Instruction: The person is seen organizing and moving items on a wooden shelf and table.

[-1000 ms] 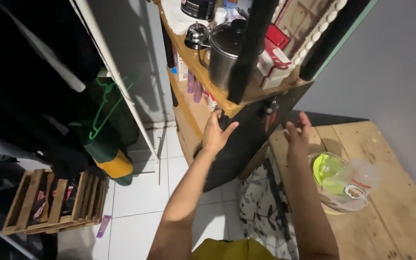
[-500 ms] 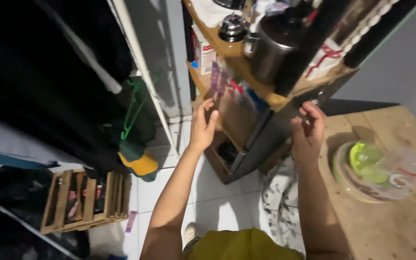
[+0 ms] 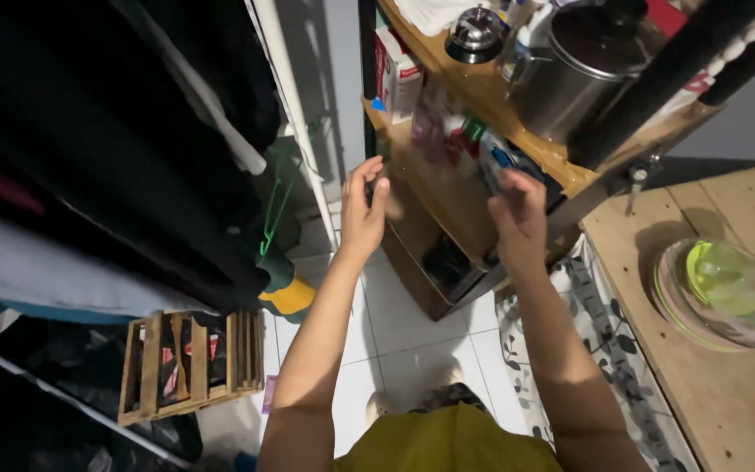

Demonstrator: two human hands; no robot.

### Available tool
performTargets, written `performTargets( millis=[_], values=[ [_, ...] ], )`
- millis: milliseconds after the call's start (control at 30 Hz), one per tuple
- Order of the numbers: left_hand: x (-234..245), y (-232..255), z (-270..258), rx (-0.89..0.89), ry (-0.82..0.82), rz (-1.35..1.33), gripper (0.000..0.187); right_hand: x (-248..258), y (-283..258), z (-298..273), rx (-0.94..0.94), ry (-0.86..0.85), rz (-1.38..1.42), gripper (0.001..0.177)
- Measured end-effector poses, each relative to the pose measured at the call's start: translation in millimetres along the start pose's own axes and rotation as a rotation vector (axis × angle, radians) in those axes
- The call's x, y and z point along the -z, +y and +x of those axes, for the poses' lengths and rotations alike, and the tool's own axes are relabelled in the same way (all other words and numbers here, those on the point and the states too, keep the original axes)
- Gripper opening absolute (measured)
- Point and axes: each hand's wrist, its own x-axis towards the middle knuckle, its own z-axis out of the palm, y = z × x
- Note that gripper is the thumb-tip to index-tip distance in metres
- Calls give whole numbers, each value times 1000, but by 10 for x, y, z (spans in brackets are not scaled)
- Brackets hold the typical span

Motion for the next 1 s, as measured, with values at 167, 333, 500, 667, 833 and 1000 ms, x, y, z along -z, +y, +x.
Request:
performTargets(
  millis=[167,333,500,667,833,1000],
  values=[
    [-47,-224,292,46,12,-53,43,-243,667,178,-227,-32,122,41],
    [-326,-757,764,95,44,-121,41,-620,1089,505,-391,-74,157,48],
    [-724,-1583,1451,192,46,-262,39,-938,1590,1042,-679,55,362,63],
    [-830,-1879,2019,241,103,-197,36,-1059,2310,1477,-672,113,409,69],
    [-958,-2391,2422,237,157,-239,35,-1202,2631,1794,-583,114,477,63],
    [-1067,-2487,2892,326,138,-402,37,-1357,2562,2157,-550,93,458,61]
  ],
)
